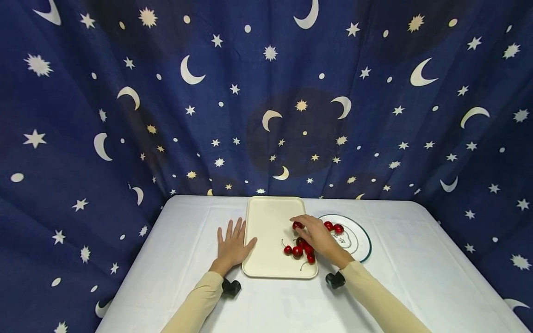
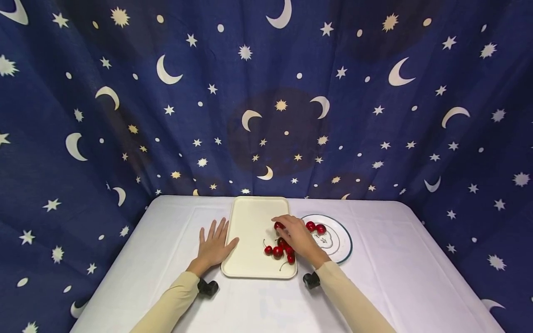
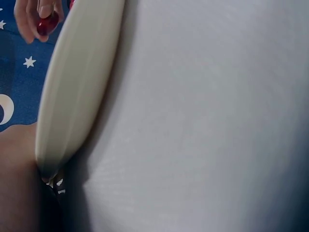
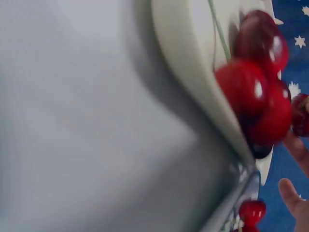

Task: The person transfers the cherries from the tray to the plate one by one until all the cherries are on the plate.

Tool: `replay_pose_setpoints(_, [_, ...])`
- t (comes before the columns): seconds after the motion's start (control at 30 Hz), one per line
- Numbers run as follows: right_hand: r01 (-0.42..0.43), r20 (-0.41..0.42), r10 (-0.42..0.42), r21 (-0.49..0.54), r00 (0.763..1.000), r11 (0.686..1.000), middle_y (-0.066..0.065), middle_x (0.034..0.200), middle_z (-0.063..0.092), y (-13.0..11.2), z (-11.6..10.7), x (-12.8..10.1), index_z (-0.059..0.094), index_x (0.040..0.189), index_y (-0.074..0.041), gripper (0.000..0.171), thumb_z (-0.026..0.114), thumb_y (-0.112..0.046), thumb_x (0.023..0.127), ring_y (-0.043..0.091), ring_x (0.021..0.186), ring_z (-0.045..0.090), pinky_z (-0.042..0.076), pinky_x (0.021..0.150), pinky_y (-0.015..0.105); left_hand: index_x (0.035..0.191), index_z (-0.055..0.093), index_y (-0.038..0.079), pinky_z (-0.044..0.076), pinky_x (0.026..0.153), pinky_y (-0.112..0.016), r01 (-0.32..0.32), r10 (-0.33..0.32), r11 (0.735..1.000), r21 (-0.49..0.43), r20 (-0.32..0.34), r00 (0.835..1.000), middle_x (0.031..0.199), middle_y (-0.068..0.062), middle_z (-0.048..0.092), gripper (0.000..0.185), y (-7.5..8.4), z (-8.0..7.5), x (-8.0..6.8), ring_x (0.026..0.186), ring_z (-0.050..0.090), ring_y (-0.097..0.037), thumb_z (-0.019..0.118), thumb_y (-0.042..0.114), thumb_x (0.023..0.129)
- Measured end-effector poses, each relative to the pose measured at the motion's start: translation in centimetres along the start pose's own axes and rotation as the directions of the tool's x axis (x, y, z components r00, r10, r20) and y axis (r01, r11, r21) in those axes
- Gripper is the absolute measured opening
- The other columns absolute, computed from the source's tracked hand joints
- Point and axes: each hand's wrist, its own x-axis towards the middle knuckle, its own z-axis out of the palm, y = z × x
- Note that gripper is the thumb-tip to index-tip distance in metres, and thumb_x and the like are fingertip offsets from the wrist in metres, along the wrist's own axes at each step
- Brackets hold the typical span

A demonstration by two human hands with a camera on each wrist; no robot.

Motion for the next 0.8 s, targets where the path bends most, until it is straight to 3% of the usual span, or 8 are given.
replay_pose_setpoints(0.23, [-0.077, -0.072, 0.071, -0.092, 0.995, 0.993, 0.009, 0.114, 0.075, 1.6, -1.9, -1.4, 0.072, 0.119, -0.006, 0.027, 0.074, -0.006, 0.093, 0.025, 0.099, 0.073, 0.059, 0.083, 0.045, 0.164, 0.026, 0.009, -0.003, 0.127, -0.067, -0.011, 0.011, 0.999, -0.046, -0.004, 1.0, 0.174, -0.009, 0.021, 0.08, 0.5, -0.8, -0.5, 0.163, 0.01, -0.038, 0.044, 0.057, 0.102])
replay_pose_setpoints(0.37, [-0.156, -0.098, 0.144, -0.135, 0.985, 0.978, 0.013, 0.113, 0.075, 2.1, -2.8, -1.9, 0.072, 0.12, -0.005, 0.027, 0.074, -0.008, 0.093, 0.031, 0.103, 0.073, 0.057, 0.086, 0.051, 0.164, 0.023, 0.009, -0.005, 0.127, -0.067, -0.009, 0.009, 0.999, -0.052, -0.003, 1.0, 0.175, -0.009, 0.018, 0.081, 0.5, -1.0, -0.3, 0.163, 0.008, -0.038, 0.042, 0.058, 0.102])
replay_pose_setpoints(0.6, [-0.242, -0.09, 0.228, -0.22, 0.97, 0.945, 0.014, 0.116, 0.075, 2.9, -3.4, -2.4, 0.071, 0.12, -0.008, 0.027, 0.074, -0.013, 0.094, 0.035, 0.105, 0.071, 0.053, 0.089, 0.057, 0.166, 0.018, 0.015, -0.009, 0.127, -0.065, 0.009, -0.009, 0.999, -0.048, -0.002, 1.0, 0.176, -0.003, 0.011, 0.083, 0.0, -0.4, 0.3, 0.165, 0.002, -0.033, 0.038, 0.064, 0.102])
replay_pose_setpoints(0.8, [-0.29, -0.102, 0.274, -0.219, 0.956, 0.932, 0.015, 0.117, 0.074, 3.2, -3.5, -3.1, 0.071, 0.12, -0.007, 0.026, 0.073, -0.013, 0.094, 0.038, 0.109, 0.068, 0.05, 0.087, 0.058, 0.166, 0.019, 0.015, -0.007, 0.127, -0.066, 0.002, -0.002, 0.999, -0.042, 0.002, 1.0, 0.176, -0.002, 0.012, 0.083, 0.0, 0.1, 0.2, 0.165, 0.002, -0.033, 0.038, 0.066, 0.102])
